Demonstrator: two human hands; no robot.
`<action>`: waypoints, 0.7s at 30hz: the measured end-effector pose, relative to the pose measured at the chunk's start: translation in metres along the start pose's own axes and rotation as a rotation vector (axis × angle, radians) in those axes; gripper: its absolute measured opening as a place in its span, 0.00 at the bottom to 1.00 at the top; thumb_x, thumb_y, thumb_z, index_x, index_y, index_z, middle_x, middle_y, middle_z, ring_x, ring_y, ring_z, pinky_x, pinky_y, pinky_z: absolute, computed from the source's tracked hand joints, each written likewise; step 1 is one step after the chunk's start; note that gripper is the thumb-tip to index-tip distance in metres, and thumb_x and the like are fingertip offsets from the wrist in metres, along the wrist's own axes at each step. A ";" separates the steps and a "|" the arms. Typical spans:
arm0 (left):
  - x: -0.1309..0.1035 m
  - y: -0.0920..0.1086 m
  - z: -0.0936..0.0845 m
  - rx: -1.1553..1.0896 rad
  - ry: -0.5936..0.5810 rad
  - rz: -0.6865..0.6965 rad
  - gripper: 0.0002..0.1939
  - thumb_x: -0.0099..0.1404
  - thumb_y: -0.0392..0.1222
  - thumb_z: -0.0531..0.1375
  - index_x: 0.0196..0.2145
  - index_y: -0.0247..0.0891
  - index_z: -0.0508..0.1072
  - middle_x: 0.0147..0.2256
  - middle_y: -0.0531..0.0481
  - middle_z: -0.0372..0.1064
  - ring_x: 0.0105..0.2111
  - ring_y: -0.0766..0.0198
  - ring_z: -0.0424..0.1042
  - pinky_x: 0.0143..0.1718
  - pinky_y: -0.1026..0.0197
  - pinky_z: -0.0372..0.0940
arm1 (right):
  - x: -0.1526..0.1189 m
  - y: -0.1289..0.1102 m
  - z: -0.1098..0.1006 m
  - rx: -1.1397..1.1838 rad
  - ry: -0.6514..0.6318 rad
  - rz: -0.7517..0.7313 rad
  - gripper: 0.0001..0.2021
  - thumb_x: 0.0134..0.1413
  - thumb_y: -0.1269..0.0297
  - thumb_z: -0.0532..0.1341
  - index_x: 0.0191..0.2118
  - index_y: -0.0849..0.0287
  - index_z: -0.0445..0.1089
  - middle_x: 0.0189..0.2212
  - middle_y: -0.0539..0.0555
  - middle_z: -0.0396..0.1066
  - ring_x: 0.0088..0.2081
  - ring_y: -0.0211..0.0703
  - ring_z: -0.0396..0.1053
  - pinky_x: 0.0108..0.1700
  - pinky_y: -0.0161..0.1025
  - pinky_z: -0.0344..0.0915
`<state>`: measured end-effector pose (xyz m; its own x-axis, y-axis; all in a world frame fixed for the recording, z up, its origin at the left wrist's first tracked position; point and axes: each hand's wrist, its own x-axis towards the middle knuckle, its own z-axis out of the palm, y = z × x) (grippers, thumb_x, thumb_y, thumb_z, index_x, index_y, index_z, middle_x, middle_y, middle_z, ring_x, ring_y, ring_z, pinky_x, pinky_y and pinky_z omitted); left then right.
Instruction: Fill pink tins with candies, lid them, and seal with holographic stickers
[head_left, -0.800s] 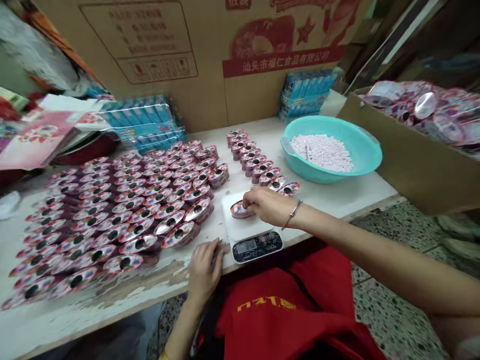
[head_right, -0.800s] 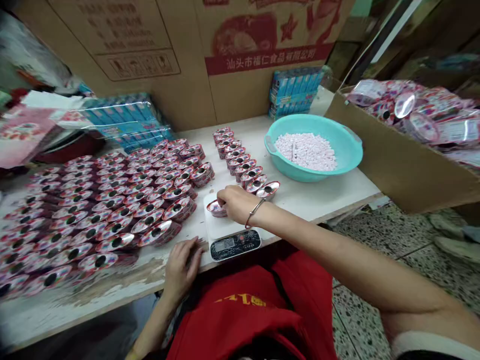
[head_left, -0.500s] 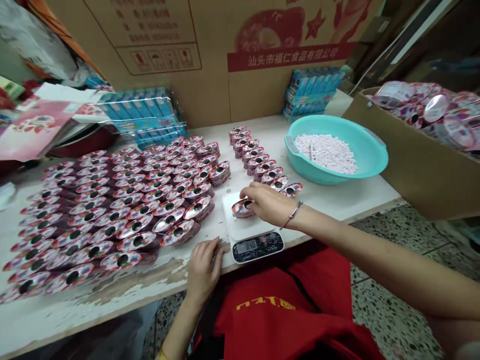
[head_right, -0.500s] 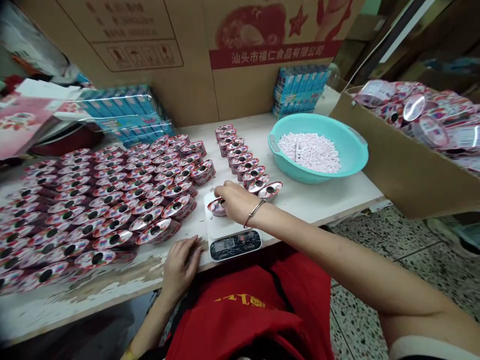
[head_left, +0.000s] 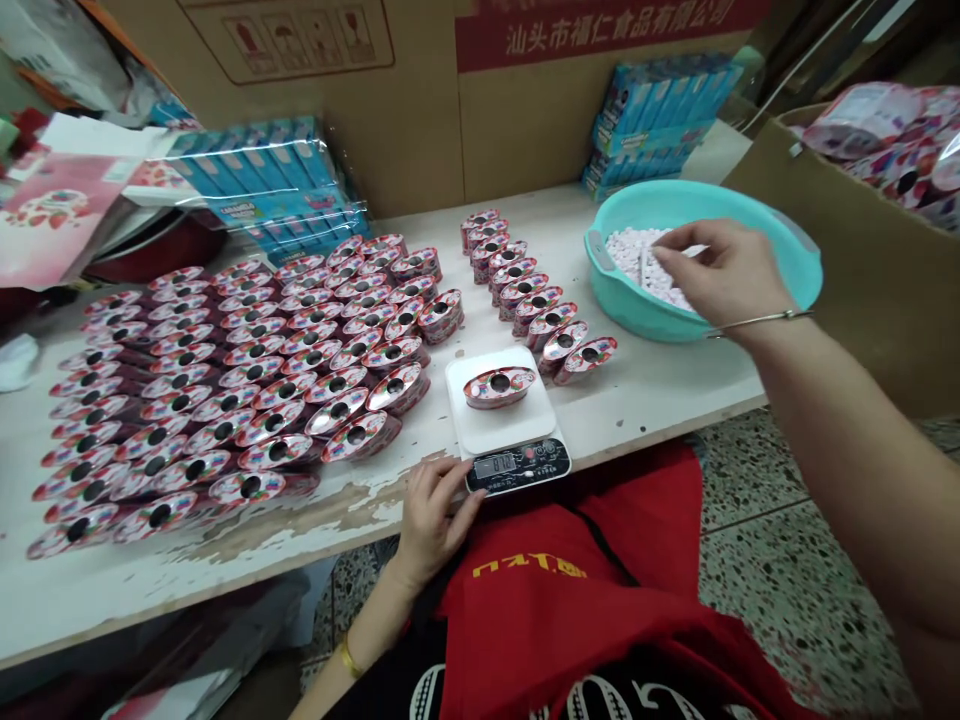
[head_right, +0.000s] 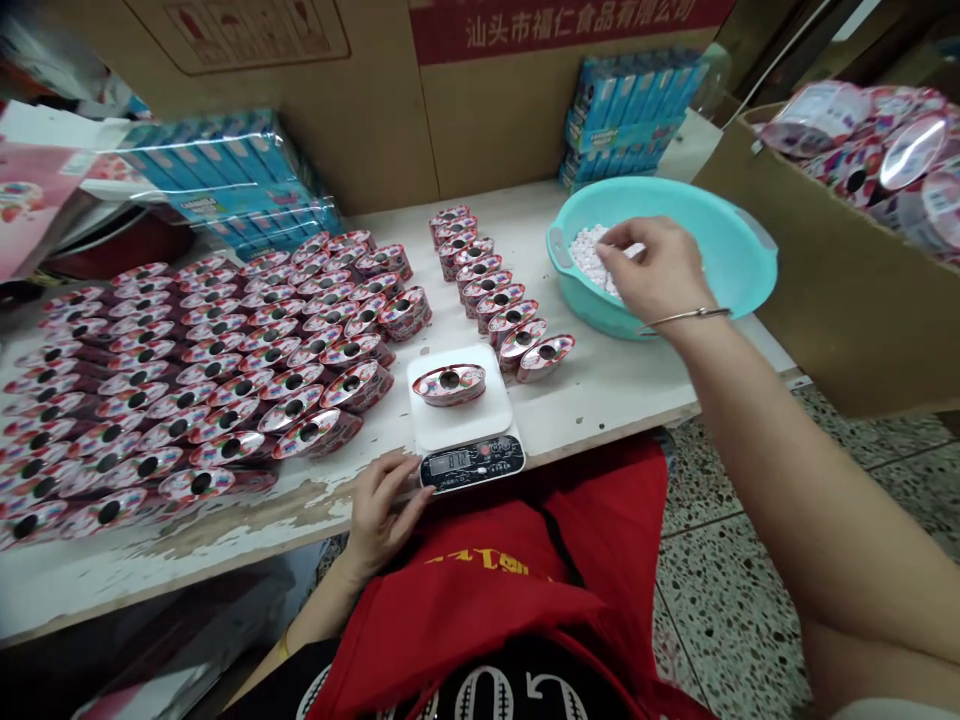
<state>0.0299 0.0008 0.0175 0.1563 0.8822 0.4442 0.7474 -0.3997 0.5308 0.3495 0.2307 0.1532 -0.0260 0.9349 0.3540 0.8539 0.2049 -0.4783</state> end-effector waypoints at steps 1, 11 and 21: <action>0.005 0.005 0.001 -0.001 -0.026 0.034 0.18 0.63 0.40 0.60 0.51 0.39 0.67 0.40 0.44 0.68 0.40 0.60 0.69 0.41 0.57 0.65 | 0.002 0.015 -0.004 -0.027 0.023 0.052 0.11 0.58 0.65 0.60 0.42 0.68 0.75 0.41 0.63 0.74 0.34 0.36 0.67 0.38 0.39 0.62; 0.057 0.048 0.036 0.129 -0.420 0.410 0.16 0.68 0.38 0.54 0.53 0.40 0.67 0.48 0.41 0.69 0.40 0.60 0.70 0.38 0.58 0.63 | 0.026 0.090 -0.019 -0.322 0.024 0.284 0.18 0.60 0.62 0.59 0.48 0.73 0.73 0.47 0.69 0.72 0.48 0.43 0.68 0.43 0.42 0.58; 0.057 0.036 0.012 -0.104 -0.183 0.215 0.17 0.65 0.35 0.57 0.52 0.40 0.68 0.39 0.44 0.71 0.38 0.63 0.71 0.39 0.60 0.67 | 0.028 0.117 -0.010 -0.353 -0.106 0.297 0.21 0.63 0.60 0.56 0.52 0.75 0.69 0.53 0.70 0.66 0.53 0.42 0.63 0.51 0.39 0.54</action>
<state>0.0736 0.0396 0.0532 0.4248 0.8008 0.4222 0.6156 -0.5975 0.5138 0.4541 0.2784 0.1156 0.2086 0.9663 0.1506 0.9565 -0.1695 -0.2375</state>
